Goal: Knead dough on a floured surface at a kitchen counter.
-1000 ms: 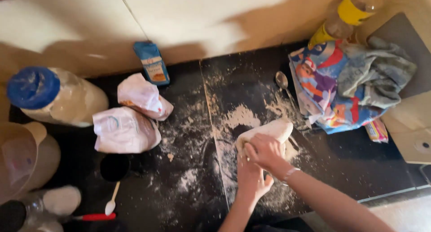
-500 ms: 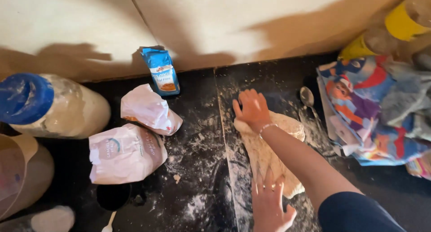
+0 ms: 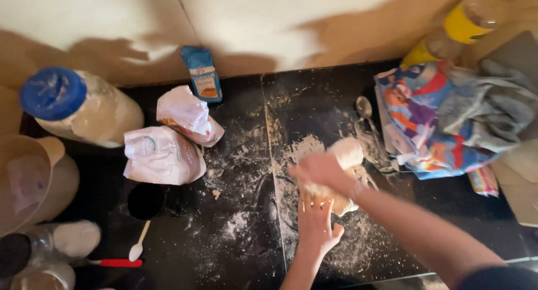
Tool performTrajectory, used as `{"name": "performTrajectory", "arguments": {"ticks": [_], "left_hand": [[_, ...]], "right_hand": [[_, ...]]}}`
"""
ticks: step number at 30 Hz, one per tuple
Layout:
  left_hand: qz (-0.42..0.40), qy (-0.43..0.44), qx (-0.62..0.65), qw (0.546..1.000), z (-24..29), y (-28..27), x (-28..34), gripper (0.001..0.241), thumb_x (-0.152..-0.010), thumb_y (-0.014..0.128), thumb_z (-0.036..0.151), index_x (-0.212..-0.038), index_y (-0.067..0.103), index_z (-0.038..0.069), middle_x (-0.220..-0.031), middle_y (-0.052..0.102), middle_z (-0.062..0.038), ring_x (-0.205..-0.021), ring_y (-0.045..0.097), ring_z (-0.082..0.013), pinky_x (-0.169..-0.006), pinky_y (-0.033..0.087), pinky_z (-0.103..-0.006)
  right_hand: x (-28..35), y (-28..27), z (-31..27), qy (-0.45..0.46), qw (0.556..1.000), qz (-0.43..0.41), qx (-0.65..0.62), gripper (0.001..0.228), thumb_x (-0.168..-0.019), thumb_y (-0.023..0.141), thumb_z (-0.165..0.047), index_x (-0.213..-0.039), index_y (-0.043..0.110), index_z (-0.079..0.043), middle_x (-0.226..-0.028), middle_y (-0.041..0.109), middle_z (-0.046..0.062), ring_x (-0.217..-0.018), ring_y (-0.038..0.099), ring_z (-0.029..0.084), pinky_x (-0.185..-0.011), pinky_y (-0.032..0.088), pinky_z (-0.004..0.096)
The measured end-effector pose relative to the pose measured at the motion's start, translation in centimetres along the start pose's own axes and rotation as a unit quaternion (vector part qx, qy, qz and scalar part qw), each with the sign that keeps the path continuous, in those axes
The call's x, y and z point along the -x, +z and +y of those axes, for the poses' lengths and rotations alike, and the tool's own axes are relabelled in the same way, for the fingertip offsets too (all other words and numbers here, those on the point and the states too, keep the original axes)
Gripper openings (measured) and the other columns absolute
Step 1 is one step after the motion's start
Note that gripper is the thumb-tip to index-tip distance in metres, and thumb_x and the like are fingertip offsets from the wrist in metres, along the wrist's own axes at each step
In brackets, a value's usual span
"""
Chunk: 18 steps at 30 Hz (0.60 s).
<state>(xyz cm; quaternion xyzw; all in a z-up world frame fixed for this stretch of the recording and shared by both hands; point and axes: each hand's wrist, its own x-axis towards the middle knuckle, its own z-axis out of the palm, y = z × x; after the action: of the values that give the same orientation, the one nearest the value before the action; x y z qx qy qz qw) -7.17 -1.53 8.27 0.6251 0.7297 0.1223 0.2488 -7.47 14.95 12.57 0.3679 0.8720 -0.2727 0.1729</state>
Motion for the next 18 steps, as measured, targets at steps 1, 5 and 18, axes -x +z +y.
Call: {"name": "performTrajectory", "arguments": {"ticks": [1,5,18], "left_hand": [[0.0,0.006,-0.002,1.0,0.1,-0.7,-0.2,0.073,-0.082,0.08,0.044,-0.141,0.05,0.015,-0.149,0.045,-0.021,-0.142,0.036,-0.0415,-0.124,0.017,-0.0583],[0.002,0.016,0.063,0.998,1.4,-3.5,1.8,0.099,-0.081,0.078,0.027,-0.162,0.023,0.017,-0.166,0.02,-0.019,-0.152,0.011,-0.0428,-0.124,0.006,-0.0539],[0.073,0.043,0.157,0.984,-1.1,-1.7,-0.2,0.077,-0.062,0.065,0.024,-0.136,0.054,0.01,-0.164,0.027,-0.024,-0.133,0.035,-0.0588,-0.109,0.023,-0.0694]], "right_hand": [[1.1,1.8,1.4,0.004,1.0,0.005,-0.001,0.072,-0.082,0.007,-0.083,-0.062,0.039,-0.022,-0.058,0.038,-0.012,-0.053,0.032,0.003,-0.047,0.03,0.017],[2.8,7.9,2.8,0.0,0.99,0.14,0.015,0.049,-0.101,0.039,-0.059,-0.072,0.056,-0.022,-0.07,0.052,-0.008,-0.056,0.043,0.007,-0.048,0.035,0.021],[-13.5,1.6,2.3,-0.229,0.874,0.427,0.038,0.03,-0.091,0.051,-0.021,-0.064,0.047,-0.009,-0.061,0.047,0.008,-0.056,0.045,0.027,-0.048,0.035,0.043]]}}
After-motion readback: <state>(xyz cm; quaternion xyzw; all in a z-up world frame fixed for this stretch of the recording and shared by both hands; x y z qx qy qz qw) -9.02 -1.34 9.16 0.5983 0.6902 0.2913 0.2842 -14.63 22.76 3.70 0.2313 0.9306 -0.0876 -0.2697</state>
